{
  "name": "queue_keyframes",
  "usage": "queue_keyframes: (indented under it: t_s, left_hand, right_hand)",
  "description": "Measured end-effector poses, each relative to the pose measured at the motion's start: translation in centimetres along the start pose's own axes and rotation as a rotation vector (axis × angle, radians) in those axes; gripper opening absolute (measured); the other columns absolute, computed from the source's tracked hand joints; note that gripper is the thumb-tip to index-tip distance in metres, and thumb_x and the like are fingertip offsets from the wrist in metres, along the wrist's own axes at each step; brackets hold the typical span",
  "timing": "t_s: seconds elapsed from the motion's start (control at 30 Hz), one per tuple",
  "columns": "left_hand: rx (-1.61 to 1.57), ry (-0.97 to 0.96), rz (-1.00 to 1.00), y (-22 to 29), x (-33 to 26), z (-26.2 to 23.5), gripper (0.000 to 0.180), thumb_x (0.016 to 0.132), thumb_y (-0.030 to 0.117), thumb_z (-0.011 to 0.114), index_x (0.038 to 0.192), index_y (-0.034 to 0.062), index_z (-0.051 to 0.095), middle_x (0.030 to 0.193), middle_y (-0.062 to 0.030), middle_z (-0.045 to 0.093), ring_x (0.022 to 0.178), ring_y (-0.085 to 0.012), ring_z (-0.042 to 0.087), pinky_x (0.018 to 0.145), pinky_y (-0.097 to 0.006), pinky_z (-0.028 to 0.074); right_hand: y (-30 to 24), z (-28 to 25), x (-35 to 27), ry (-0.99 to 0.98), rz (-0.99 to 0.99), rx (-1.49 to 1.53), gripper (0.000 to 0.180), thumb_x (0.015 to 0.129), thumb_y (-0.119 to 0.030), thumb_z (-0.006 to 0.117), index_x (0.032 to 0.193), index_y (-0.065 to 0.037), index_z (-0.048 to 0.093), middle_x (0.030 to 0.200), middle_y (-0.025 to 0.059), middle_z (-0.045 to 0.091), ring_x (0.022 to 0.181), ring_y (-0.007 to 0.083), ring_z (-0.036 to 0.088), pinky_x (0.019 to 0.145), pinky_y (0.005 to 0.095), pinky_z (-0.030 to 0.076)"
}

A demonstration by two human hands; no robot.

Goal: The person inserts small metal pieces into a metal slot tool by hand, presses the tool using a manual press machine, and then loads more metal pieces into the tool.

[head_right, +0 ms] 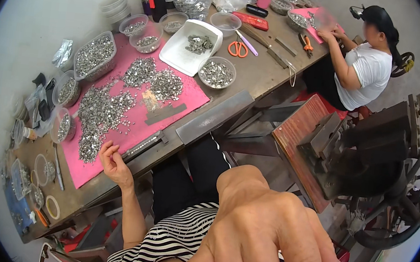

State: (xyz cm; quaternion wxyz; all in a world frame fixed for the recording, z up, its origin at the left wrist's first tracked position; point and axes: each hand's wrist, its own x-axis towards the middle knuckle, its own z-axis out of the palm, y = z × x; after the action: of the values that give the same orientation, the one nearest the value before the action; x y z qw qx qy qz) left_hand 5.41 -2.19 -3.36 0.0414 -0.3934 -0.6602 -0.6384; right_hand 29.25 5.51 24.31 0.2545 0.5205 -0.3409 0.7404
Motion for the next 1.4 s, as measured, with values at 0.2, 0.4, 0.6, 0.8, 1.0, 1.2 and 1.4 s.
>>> queue_keyframes:
  t_s: [0.2,0.4,0.6,0.8,1.0,1.2,1.4]
  left_hand:
    - [0.079,-0.025,0.025,-0.2,0.0,-0.1,0.020,0.090,-0.012,0.052,0.096,-0.0010,0.068,0.117,-0.0142,0.063,0.107,-0.0257,0.061,0.092,-0.036,0.049]
    - [0.069,-0.039,0.013,-0.4,-0.2,0.1,0.019,0.091,-0.010,0.053,0.098,-0.0004,0.069,0.118,-0.0128,0.063,0.110,-0.0249,0.060,0.095,-0.036,0.048]
    - [0.069,-0.036,0.015,-0.1,0.0,0.1,0.019,0.091,-0.010,0.054,0.097,0.0002,0.069,0.117,-0.0118,0.063,0.108,-0.0227,0.060,0.089,-0.032,0.047]
    - [0.069,-0.019,0.015,-0.1,0.0,-0.2,0.019,0.090,-0.011,0.055,0.095,0.0013,0.070,0.115,-0.0106,0.063,0.096,-0.0175,0.060,0.072,-0.026,0.046]
    - [0.038,-0.017,0.017,0.1,0.1,0.1,0.019,0.091,-0.011,0.056,0.095,0.0011,0.070,0.115,-0.0102,0.063,0.094,-0.0165,0.059,0.070,-0.025,0.045]
    - [0.041,-0.031,0.006,0.0,0.0,0.2,0.019,0.091,-0.011,0.054,0.095,0.0000,0.069,0.115,-0.0114,0.063,0.101,-0.0195,0.060,0.082,-0.029,0.048]
    - [0.045,-0.044,0.009,-0.6,-0.2,-0.4,0.021,0.092,-0.012,0.051,0.098,-0.0015,0.068,0.119,-0.0128,0.062,0.110,-0.0243,0.059,0.097,-0.035,0.047]
  right_hand:
    - [-1.8,0.4,-1.3,0.006,-0.030,-0.015,0.033,0.100,-0.022,0.066,0.077,0.002,0.069,0.065,0.0140,0.062,0.064,0.0283,0.065,0.066,0.0533,0.045]
    - [-2.1,0.7,-1.5,0.023,-0.051,-0.074,0.035,0.101,-0.022,0.065,0.075,0.003,0.068,0.064,0.0135,0.060,0.061,0.0271,0.062,0.067,0.0524,0.047]
    - [-1.5,0.8,-1.1,-0.047,-0.063,-0.248,0.032,0.099,-0.010,0.061,0.070,0.002,0.065,0.063,0.0135,0.057,0.054,0.0243,0.053,0.071,0.0499,0.050]
    - [-1.0,0.8,-1.5,0.016,-0.050,-0.303,0.023,0.091,0.003,0.063,0.068,0.000,0.064,0.062,0.0139,0.056,0.053,0.0245,0.053,0.076,0.0527,0.053]
    - [-1.1,0.4,-1.3,0.037,-0.043,-0.299,0.027,0.088,0.007,0.063,0.063,-0.002,0.060,0.060,0.0122,0.055,0.054,0.0233,0.054,0.075,0.0532,0.053]
    - [-2.2,0.5,-1.1,-0.027,0.041,-0.305,0.026,0.090,0.005,0.061,0.065,-0.003,0.061,0.061,0.0092,0.056,0.055,0.0210,0.054,0.069,0.0488,0.051]
    - [-3.1,0.7,-0.9,-0.051,0.046,-0.361,0.026,0.091,-0.001,0.061,0.066,-0.003,0.062,0.061,0.0085,0.054,0.053,0.0198,0.052,0.068,0.0473,0.050]
